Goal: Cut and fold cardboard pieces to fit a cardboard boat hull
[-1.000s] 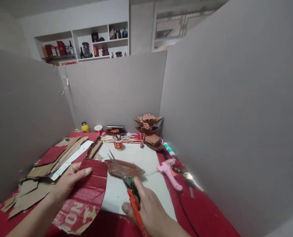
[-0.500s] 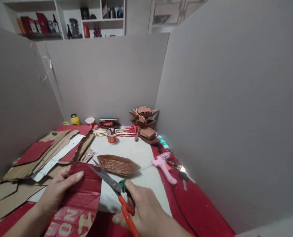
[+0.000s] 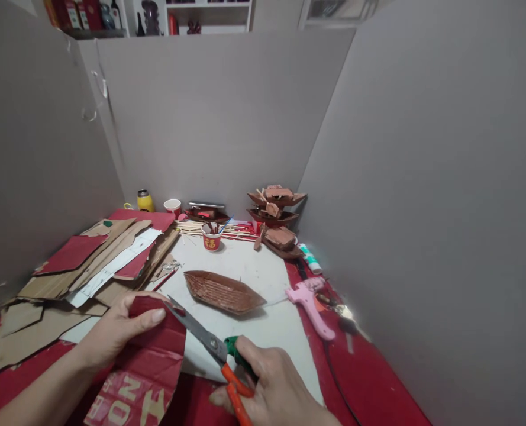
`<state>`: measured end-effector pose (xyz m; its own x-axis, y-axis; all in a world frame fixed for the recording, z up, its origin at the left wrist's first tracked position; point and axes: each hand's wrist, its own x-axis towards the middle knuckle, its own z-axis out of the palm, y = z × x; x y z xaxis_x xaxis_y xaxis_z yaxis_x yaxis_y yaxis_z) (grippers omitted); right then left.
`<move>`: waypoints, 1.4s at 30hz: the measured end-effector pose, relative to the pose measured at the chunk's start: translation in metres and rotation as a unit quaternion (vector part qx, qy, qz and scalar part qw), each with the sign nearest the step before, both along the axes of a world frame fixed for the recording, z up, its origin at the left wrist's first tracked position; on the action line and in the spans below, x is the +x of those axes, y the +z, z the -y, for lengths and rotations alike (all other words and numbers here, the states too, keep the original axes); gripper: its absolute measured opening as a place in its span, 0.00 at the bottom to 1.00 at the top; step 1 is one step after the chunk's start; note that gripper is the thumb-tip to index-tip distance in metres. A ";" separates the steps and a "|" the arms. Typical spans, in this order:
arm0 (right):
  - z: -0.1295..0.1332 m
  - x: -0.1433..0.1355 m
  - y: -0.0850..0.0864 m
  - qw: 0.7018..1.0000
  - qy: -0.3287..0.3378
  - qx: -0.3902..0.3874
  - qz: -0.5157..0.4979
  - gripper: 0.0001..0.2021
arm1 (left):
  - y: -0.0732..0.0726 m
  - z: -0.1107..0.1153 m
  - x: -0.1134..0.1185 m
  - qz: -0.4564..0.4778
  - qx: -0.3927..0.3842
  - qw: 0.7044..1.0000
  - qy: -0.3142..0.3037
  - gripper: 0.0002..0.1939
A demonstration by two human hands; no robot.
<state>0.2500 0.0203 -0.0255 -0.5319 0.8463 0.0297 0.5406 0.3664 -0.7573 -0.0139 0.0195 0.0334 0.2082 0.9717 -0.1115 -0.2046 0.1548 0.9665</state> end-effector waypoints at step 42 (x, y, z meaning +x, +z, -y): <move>0.007 -0.016 0.007 0.970 -0.101 -0.087 -0.204 0.12 | -0.041 -0.018 0.021 -0.387 0.137 0.908 -0.080 0.27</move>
<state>0.2339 0.0132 -0.0187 -0.3287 0.9431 0.0495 0.2310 0.1311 -0.9641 0.0071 0.0375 -0.0077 0.3124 0.9490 -0.0436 0.5560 -0.1455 0.8183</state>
